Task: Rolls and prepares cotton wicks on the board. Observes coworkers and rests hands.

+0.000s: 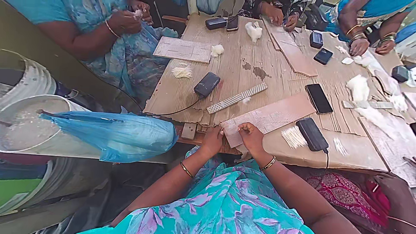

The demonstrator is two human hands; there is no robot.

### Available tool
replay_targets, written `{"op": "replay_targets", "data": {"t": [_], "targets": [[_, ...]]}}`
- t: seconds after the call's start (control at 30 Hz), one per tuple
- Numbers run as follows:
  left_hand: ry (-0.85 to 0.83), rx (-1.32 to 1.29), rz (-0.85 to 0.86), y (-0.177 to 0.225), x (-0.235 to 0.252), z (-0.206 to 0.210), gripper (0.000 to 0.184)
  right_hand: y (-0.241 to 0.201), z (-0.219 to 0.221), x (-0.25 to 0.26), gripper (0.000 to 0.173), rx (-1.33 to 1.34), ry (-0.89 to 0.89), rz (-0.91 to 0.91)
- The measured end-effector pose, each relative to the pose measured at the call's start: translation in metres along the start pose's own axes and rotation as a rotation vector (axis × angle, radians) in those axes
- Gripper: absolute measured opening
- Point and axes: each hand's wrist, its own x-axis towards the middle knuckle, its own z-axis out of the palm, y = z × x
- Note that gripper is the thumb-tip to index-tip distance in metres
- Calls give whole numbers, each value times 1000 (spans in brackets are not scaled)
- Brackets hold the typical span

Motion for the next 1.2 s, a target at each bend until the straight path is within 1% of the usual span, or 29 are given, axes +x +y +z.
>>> {"op": "replay_targets", "data": {"t": [0.1, 0.23, 0.4, 0.47, 0.57, 0.6, 0.63, 0.67, 0.73, 0.77, 0.8, 0.87, 0.9, 1.0, 1.1, 1.2], "targets": [[8, 42, 18, 3, -5, -7, 34, 1, 1, 4, 17, -83, 29, -1], [-38, 40, 24, 4, -3, -4, 28, 5, 3, 7, 17, -114, 69, -27], [-66, 112, 12, 5, -2, -1, 28, 15, 1, 10, 25, -205, 51, -141], [-73, 128, 12, 5, -2, -1, 28, 20, -3, 14, 26, -272, 82, -167], [-65, 164, 36, 3, -1, 2, 29, 24, -12, 21, 25, -361, 134, -157], [-56, 181, 49, 2, -1, 4, 30, 23, -14, 22, 25, -389, 133, -168], [-46, 201, 61, 1, 0, 5, 30, 23, -13, 23, 26, -410, 123, -218], [-39, 219, 67, 0, 0, 7, 30, 25, -11, 22, 27, -424, 104, -316], [-32, 248, 76, -1, 1, 9, 31, 30, -2, 22, 32, -458, 22, -574], [-33, 261, 79, -1, 1, 10, 31, 33, 2, 23, 38, -505, -41, -670], [-35, 268, 82, -1, 0, 10, 31, 35, 4, 22, 48, -564, -131, -706], [-31, 271, 95, -3, -1, 11, 31, 38, 4, 18, 66, -646, -311, -688], [-28, 262, 100, -5, -2, 12, 30, 39, 0, 15, 72, -674, -372, -681], [-87, 218, 80, -4, -9, 7, 30, 48, -17, -1, 82, -728, -440, -718], [-191, 184, 60, -4, -14, 2, 31, 62, -38, -23, 82, -709, -469, -777], [-267, 147, 47, -5, -17, 0, 30, 71, -53, -38, 81, -689, -518, -775]]}}
